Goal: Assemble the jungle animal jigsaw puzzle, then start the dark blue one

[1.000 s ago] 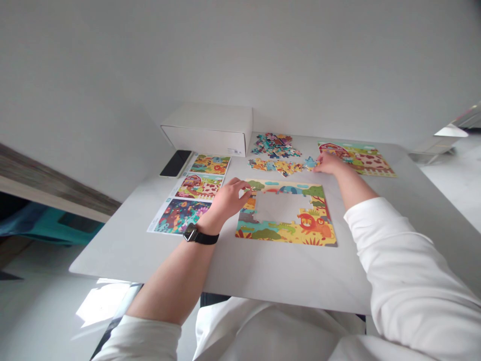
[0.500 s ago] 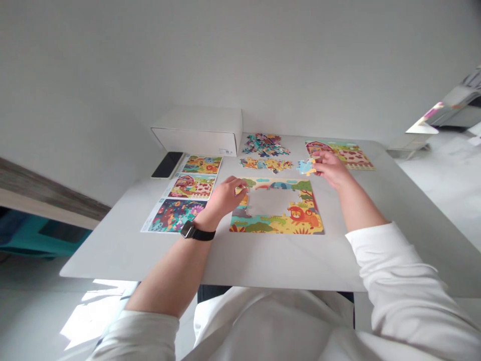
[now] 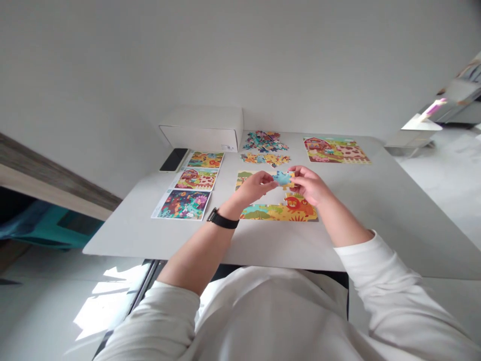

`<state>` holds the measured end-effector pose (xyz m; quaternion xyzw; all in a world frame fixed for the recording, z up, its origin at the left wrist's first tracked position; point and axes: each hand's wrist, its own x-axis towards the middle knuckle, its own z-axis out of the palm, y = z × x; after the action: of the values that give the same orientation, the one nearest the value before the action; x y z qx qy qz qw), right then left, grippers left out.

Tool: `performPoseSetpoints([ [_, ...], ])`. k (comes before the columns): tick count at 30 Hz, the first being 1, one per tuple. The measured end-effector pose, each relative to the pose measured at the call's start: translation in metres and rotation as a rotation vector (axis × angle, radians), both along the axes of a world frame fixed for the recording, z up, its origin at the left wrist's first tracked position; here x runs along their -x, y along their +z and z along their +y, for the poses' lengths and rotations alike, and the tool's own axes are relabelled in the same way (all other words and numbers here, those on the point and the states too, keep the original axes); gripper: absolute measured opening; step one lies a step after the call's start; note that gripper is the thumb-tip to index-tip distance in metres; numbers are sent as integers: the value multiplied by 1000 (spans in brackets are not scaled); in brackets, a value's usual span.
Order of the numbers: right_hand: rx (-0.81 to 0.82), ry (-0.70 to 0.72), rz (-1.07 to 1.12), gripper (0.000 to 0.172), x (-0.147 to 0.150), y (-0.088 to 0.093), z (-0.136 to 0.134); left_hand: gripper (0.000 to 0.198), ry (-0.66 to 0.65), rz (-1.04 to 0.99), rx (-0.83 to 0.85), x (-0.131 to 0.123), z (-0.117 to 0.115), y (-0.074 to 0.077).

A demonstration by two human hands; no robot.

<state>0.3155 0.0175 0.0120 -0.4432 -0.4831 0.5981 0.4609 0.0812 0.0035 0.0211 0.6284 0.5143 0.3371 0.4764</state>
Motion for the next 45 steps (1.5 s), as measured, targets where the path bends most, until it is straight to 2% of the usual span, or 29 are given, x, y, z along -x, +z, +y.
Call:
performPoseSetpoints([
  [4,-15,2,-2,47,6,-11,-1,31,12,-229,127,-4,1,-16],
  [7,-46,37,-43,47,8,-16,-2,29,58,-271,151,2,3,-19],
  [13,-128,151,-221,40,5,-21,-3,18,158,-274,107,21,11,-22],
  [21,-329,36,-452,48,-6,-31,4,18,136,-195,54,23,12,-24],
  [29,-380,-144,-599,37,-18,-30,13,15,156,-140,47,26,13,-25],
  [39,-449,-71,-551,35,-18,-43,16,12,163,-128,54,25,14,-26],
  [45,-467,-27,-552,35,-16,-44,14,12,156,-127,37,25,14,-25],
])
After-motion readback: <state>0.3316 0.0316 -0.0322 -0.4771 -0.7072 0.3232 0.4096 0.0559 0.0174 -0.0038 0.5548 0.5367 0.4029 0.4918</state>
